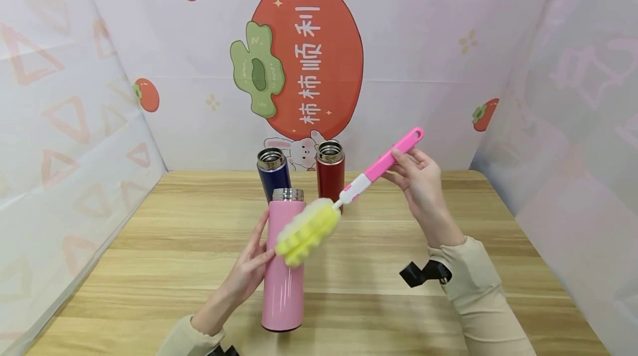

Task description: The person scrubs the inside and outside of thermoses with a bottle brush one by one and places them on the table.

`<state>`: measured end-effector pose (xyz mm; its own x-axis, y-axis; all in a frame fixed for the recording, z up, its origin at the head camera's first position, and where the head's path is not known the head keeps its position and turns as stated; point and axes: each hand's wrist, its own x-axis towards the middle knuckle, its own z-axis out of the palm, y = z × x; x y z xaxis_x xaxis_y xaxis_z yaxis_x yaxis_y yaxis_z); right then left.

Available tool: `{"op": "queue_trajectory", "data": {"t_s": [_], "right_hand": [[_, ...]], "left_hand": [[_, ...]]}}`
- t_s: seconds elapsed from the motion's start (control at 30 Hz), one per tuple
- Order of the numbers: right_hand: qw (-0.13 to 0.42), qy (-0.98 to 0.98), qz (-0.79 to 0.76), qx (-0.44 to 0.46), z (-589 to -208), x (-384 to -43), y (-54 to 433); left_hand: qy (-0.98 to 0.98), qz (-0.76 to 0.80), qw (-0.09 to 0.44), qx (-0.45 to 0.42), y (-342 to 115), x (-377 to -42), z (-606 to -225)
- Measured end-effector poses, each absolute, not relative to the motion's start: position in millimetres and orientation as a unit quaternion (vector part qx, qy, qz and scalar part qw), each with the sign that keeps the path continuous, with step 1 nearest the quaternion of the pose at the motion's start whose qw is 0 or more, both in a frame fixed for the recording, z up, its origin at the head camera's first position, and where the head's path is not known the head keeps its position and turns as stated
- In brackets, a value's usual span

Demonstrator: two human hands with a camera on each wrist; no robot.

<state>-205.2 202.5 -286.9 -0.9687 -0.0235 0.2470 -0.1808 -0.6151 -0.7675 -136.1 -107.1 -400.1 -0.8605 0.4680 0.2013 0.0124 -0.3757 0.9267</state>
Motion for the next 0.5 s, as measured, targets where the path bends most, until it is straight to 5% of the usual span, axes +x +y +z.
{"op": "queue_trajectory", "data": {"t_s": [0.5], "right_hand": [[0.139,-0.412,0.895,0.099,-277.7,-207.1,201.4]], "left_hand": [[0.501,0.814,0.166,0.242,-103.4,-133.8,-403.3]]}}
